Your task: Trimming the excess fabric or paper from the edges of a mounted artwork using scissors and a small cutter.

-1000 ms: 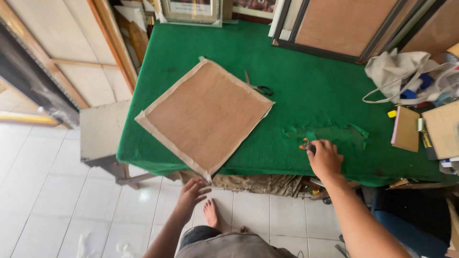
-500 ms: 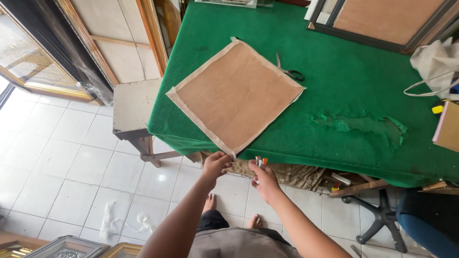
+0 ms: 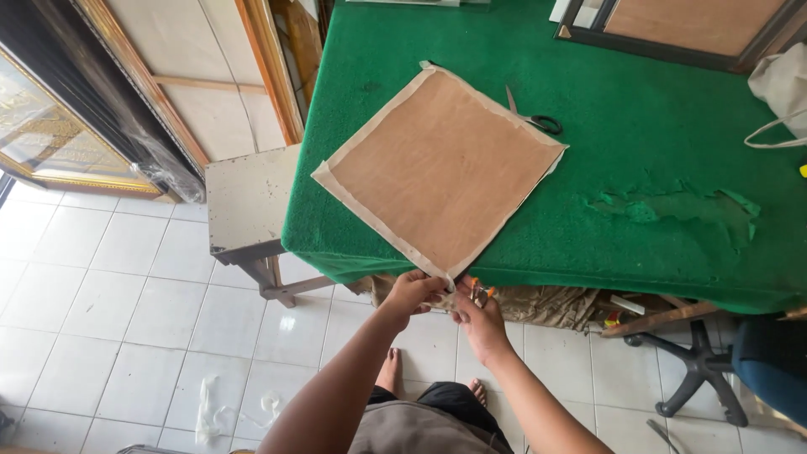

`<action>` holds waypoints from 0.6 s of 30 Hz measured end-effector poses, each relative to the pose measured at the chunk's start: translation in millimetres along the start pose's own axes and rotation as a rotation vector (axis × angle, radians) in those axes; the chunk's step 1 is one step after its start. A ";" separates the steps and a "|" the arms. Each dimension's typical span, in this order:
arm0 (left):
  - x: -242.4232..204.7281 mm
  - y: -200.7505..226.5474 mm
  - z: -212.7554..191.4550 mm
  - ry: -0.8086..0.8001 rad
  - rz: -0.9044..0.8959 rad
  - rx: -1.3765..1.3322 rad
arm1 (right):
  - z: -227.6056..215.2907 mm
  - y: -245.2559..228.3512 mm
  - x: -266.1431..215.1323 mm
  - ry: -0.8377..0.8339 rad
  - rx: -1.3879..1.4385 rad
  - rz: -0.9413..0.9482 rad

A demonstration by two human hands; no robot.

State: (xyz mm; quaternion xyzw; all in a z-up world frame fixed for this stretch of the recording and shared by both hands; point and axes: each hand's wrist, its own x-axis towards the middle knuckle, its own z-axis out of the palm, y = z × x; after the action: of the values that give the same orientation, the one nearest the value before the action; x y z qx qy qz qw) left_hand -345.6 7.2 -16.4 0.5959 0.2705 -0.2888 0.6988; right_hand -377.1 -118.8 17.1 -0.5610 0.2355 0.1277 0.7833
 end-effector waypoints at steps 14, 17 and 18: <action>8.9 -1.6 -10.0 -0.098 -0.007 0.026 | -25.8 30.7 34.1 0.031 -0.676 -0.542; 6.0 1.3 -11.8 -0.120 -0.015 0.039 | -33.2 27.5 45.6 -0.053 -0.771 -0.607; 5.2 2.2 -11.5 -0.128 -0.021 0.043 | -36.3 26.0 50.2 -0.101 -0.793 -0.626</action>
State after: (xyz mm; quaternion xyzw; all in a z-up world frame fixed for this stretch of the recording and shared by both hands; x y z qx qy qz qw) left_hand -340.8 18.4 -20.3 0.5882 0.2250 -0.3394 0.6987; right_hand -354.4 -147.4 -39.3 -0.8522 -0.0488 -0.0069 0.5209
